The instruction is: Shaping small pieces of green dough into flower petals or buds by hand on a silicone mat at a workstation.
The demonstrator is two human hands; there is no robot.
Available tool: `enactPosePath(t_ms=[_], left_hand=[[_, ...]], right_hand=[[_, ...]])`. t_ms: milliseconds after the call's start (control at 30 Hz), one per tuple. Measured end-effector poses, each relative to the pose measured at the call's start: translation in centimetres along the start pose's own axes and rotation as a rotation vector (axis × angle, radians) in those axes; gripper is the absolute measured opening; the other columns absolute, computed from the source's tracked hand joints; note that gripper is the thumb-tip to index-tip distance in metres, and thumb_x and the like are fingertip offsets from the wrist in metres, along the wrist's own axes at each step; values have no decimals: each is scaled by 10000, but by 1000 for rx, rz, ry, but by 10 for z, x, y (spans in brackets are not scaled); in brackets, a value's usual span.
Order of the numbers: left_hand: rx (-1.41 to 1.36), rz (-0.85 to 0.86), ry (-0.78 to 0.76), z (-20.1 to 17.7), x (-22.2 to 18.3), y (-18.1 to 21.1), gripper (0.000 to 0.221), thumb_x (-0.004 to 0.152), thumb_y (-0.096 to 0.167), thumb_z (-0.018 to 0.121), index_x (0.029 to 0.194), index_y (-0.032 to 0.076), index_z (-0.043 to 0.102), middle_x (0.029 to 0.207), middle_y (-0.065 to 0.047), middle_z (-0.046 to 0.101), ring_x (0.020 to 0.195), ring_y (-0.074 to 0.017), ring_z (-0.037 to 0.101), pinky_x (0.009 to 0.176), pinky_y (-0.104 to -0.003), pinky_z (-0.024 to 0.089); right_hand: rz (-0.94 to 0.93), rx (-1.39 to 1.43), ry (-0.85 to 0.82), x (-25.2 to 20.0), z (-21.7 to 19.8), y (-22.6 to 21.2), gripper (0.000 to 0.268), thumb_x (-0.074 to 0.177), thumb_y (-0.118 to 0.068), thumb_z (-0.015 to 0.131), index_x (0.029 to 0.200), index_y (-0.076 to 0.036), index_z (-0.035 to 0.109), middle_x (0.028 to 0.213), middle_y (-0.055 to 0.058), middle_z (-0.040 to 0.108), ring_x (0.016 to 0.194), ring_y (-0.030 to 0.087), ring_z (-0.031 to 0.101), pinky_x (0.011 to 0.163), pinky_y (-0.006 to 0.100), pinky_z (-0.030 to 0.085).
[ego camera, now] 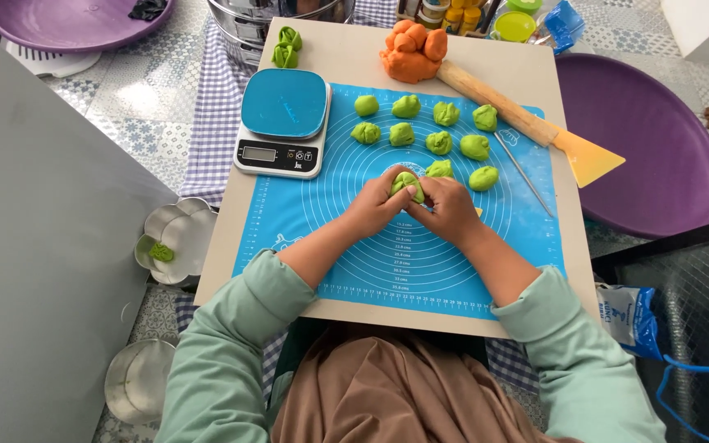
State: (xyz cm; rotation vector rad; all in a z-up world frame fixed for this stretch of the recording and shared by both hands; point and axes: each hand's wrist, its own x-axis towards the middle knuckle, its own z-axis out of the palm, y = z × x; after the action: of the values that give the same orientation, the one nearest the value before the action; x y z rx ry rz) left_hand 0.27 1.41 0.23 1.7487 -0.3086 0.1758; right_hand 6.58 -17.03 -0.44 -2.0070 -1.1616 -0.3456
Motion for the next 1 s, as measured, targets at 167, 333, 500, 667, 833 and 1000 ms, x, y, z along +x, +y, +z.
enactPosePath(t_ms=[167, 333, 500, 667, 833, 1000], left_hand=[[-30, -6, 32, 4, 0, 0, 249, 1024, 185, 452, 1206, 121, 611, 633, -70, 595, 619, -195, 583, 586, -353, 497], [-116, 9, 74, 4, 3, -6, 330, 951, 98, 366, 1197, 123, 585, 600, -30, 545, 598, -144, 533, 542, -288, 470], [-208, -36, -3, 7, 4, -13, 294, 997, 151, 353, 1212, 122, 550, 605, -54, 503, 540, -160, 484, 477, -297, 425], [-236, 7, -87, 13, 2, -31, 372, 1035, 321, 344, 1350, 164, 466, 629, -58, 538, 522, -167, 548, 455, -291, 437], [-295, -4, -106, 18, 0, -27, 523, 1025, 463, 337, 1439, 158, 431, 654, -45, 547, 542, -139, 549, 466, -275, 433], [-143, 50, -130, 15, -6, -9, 485, 1052, 392, 398, 1484, 172, 400, 685, -61, 573, 626, -202, 605, 572, -338, 480]], right_hand=[[-11, -15, -6, -1, 0, 2, 511, 1002, -539, 672, 728, -142, 504, 568, 42, 482, 553, 268, 574, 625, 382, 467], [30, 17, -13, -7, 5, 14, 588, 998, -725, 543, 821, -165, 578, 622, 5, 520, 600, 230, 605, 678, 382, 502], [119, 158, -39, -7, 4, 12, 525, 1031, -641, 546, 889, -141, 616, 674, 49, 590, 642, 247, 627, 718, 408, 532], [145, 226, -65, -6, -2, 14, 552, 959, -671, 660, 859, -130, 611, 672, 54, 586, 648, 254, 633, 694, 401, 534], [190, 227, -102, -3, -7, -2, 507, 952, -579, 722, 801, -115, 584, 635, 76, 592, 634, 275, 626, 647, 413, 507], [169, 256, -54, -3, -6, 0, 433, 999, -438, 707, 746, -107, 589, 625, 112, 609, 646, 336, 655, 668, 430, 521]])
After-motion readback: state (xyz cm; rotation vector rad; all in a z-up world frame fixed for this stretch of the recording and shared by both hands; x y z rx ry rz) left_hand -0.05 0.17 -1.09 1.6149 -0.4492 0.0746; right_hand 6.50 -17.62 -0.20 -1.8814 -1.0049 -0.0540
